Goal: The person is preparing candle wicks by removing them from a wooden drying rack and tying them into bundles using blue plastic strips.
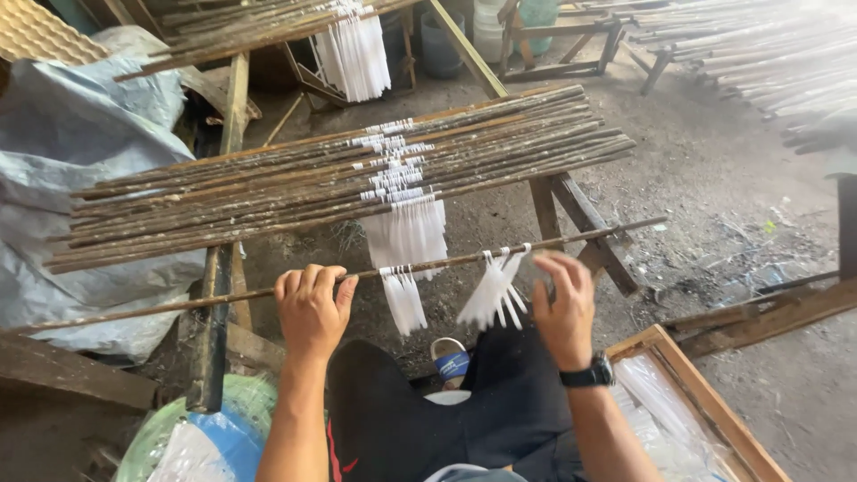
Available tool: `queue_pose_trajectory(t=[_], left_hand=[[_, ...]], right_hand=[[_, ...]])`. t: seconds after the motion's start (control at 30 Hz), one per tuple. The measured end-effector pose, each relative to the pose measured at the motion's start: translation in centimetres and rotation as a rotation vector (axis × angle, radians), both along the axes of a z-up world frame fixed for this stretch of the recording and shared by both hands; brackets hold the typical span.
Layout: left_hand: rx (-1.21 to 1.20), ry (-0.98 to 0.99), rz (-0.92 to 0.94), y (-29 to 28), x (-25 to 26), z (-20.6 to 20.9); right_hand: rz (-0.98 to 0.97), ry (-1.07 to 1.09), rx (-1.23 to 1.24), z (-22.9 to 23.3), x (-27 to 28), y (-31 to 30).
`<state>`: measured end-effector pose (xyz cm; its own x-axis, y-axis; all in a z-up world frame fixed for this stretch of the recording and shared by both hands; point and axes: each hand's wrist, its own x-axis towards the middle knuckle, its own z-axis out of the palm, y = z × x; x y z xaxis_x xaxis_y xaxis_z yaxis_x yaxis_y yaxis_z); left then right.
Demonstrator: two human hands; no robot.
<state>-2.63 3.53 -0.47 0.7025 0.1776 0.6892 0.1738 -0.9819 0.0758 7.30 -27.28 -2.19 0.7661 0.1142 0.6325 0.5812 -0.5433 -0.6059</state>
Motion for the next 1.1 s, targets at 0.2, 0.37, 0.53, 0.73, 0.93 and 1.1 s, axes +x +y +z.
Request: queue_pose_trajectory(t=[0.2,0.37,0.53,0.73,0.93,1.1], left_hand=[[0.006,-0.010,0.028,-0.1,-0.1,0.2],[-0.038,0.021,0.026,-0.2,-0.3,0.3],[-0.065,0.022,0.017,0.1,-0.3,0.1],[-0.163,-0.054,-0.107,-2.7,1.8,1.3],[-0.208,-0.044,-0.289,-5.8,5.8,-0.4],[-0.238,0.019,-0.200,-4.2,3.8,0.8]], right_hand=[[-0.087,-0.301,-0.436,2.2,3.6,0.8],[0.240,-0.207,-0.433,2.6,3.8,3.6],[0.301,-0.147,-0.470,3.9,3.9,4.1],[0.252,-0.183,-0.547,3.2,4.0,4.2],[0.271,-0.278,-0.528,3.3,3.4,4.7],[0.265,-0.381,-0.532,0.9,4.8,3.5]])
